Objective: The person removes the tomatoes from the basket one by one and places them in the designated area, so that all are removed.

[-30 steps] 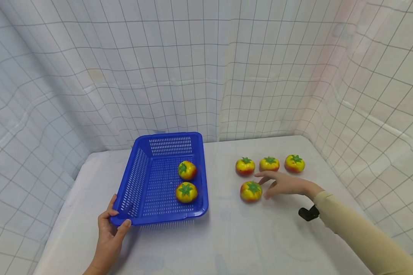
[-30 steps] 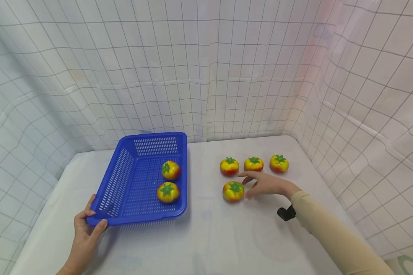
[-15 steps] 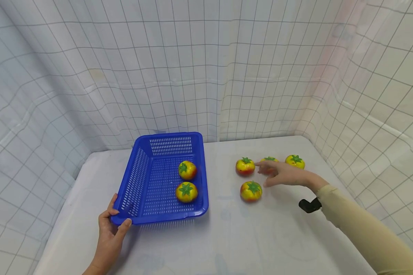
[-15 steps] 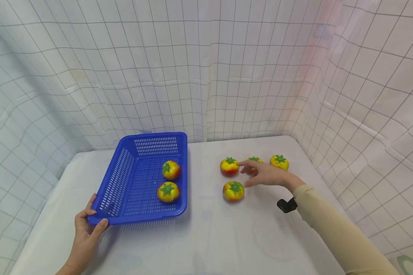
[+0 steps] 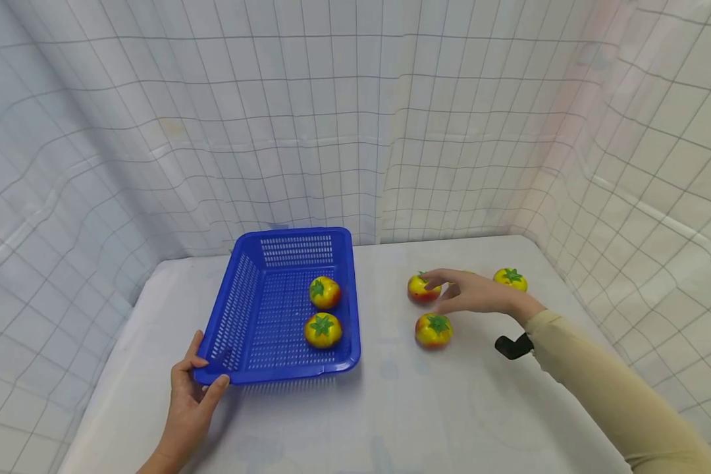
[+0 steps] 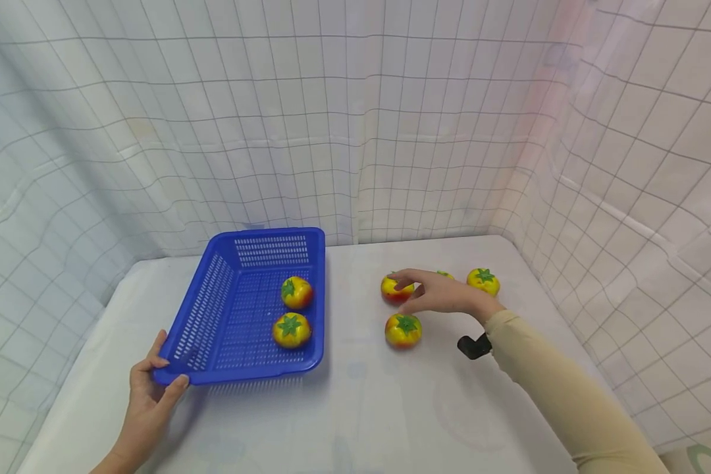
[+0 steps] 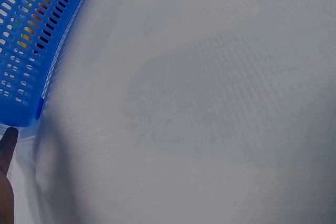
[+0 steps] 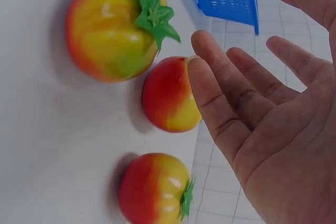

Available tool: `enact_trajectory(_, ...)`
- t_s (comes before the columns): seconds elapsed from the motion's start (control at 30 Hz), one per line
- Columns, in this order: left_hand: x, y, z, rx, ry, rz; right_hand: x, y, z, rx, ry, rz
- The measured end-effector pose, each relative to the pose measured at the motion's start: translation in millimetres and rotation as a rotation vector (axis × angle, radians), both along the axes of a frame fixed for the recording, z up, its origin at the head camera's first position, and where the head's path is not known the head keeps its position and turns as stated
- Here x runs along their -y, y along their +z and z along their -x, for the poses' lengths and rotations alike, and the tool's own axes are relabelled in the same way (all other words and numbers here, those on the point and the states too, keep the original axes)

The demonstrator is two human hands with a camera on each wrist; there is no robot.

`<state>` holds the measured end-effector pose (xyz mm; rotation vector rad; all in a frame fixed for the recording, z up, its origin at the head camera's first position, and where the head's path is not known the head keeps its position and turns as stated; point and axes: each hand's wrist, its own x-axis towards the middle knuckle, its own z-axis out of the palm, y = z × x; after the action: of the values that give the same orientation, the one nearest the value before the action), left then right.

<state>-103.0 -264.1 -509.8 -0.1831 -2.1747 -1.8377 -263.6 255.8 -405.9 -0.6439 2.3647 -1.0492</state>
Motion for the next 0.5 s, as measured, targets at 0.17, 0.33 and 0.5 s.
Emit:
enact_trajectory(0.17, 1.1, 2.8, -0.8, -0.011, 0.016, 0.082, 11.8, 1.9, 3.6, -0.005, 0.019, -0.003)
enact_trajectory(0.33, 1.7, 4.8, -1.3, 0.018, 0.021, 0.120, 26.3, 6.7, 9.9, -0.043, 0.049, 0.003)
enact_trajectory(0.5, 1.6, 4.7, -0.1, 0.033, 0.007, 0.080, 46.4, 17.4, 15.5, -0.035, 0.077, 0.066)
